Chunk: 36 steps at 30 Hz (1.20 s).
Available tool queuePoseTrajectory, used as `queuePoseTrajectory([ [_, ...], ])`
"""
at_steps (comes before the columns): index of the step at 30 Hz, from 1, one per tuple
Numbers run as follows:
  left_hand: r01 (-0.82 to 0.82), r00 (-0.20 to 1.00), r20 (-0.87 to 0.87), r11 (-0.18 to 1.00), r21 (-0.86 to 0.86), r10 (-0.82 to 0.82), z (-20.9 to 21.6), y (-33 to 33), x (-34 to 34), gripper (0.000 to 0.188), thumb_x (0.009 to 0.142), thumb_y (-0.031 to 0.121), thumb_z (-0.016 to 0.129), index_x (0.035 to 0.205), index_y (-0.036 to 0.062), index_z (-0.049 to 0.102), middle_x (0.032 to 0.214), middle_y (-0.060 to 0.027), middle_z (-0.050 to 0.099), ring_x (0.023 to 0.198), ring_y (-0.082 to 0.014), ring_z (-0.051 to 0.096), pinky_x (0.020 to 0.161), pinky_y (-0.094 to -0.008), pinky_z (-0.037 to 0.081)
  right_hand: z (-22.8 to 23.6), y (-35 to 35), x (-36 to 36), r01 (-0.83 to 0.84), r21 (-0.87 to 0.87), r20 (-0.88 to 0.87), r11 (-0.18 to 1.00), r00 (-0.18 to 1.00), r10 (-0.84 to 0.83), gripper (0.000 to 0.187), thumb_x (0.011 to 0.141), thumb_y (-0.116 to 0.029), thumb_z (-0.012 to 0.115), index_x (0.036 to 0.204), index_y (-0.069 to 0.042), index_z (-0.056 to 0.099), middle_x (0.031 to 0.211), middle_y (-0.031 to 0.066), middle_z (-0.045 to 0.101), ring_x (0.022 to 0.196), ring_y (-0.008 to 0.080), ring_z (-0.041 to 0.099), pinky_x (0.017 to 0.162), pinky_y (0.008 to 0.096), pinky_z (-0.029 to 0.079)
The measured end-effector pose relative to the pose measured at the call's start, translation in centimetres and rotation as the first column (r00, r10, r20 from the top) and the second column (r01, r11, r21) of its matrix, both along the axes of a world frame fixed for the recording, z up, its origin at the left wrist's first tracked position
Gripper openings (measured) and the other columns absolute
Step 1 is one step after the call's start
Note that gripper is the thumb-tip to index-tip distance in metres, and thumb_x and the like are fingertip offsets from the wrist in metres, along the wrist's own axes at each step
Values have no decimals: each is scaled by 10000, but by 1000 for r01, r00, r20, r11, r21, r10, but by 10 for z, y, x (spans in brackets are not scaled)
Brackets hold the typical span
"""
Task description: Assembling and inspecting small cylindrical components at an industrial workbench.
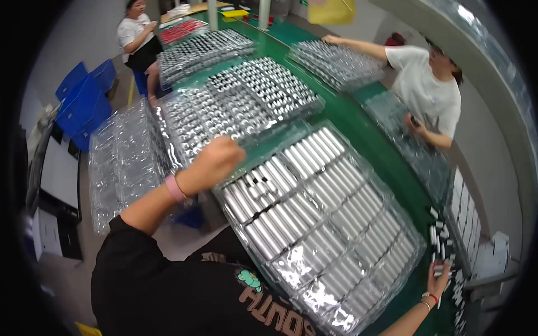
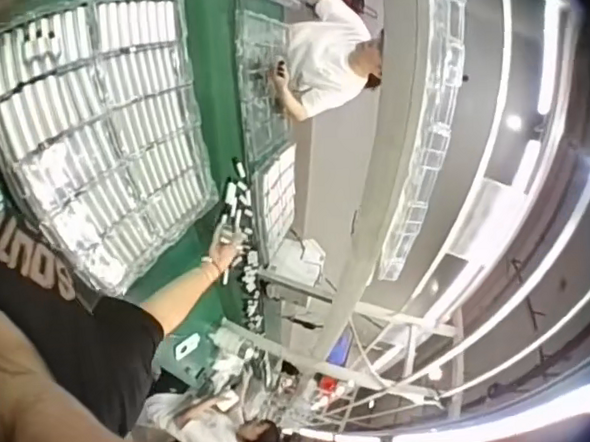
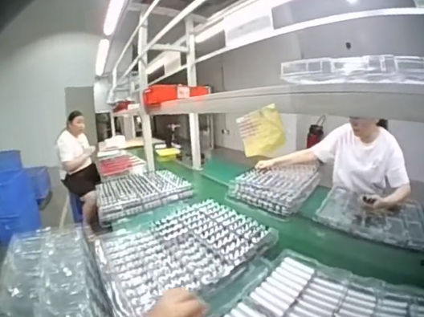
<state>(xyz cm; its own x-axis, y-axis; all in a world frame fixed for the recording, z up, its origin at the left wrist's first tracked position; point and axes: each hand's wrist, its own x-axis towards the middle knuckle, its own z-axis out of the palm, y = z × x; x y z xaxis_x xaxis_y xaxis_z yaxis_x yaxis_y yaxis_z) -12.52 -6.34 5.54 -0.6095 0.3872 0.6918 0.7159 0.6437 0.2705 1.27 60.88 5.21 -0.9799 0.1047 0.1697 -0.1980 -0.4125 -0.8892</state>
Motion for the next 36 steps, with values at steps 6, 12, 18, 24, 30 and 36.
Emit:
queuePoseTrajectory([
  [6,-6,972,235,999,-50,18,6,-2,-36,72,802,58,570,835,34,629,807,-86,577,731,-276,555,681,-366,460,-2,-39,81,311,-335,147,890,950,-276,257,973,-231,498,1147,-43,522,981,99,593,847,256,622,752,336,569],
  [12,-259,958,83,953,-158,274,-13,-2,-153,144,856,146,541,848,33,630,806,-112,600,684,-309,569,651,-393,465,32,-216,120,386,-323,214,864,919,-330,322,977,-214,480,1275,-107,424,983,166,583,690,211,624,471,229,503],
  [18,-310,945,-9,884,-349,327,-15,62,-206,153,858,178,512,814,61,600,822,-120,632,679,-348,603,617,-433,482,16,-278,157,337,-165,98,927,941,-325,343,972,-206,461,1280,-70,400,896,149,568,501,163,536,372,204,419],
  [24,-315,946,-52,877,-362,319,-16,73,-226,142,861,176,510,821,75,602,806,-114,650,658,-336,616,587,-439,482,16,-311,171,345,-55,78,937,937,-340,371,957,-198,464,1280,-35,383,850,138,559,450,143,515,340,185,388],
  [30,-245,970,-85,911,-332,229,-13,53,-228,150,896,168,490,864,75,602,783,-96,653,643,-293,621,577,-409,477,16,-318,169,471,-133,136,872,880,-454,388,909,-189,511,1234,-1,412,813,170,585,455,164,531,321,210,390],
  [36,38,876,450,954,299,-176,40,61,-124,147,920,156,488,910,76,611,700,-36,592,587,-179,543,544,-328,428,2,-324,153,383,-284,219,879,918,-329,411,906,-195,499,1251,12,415,839,173,601,515,187,571,331,221,404],
])
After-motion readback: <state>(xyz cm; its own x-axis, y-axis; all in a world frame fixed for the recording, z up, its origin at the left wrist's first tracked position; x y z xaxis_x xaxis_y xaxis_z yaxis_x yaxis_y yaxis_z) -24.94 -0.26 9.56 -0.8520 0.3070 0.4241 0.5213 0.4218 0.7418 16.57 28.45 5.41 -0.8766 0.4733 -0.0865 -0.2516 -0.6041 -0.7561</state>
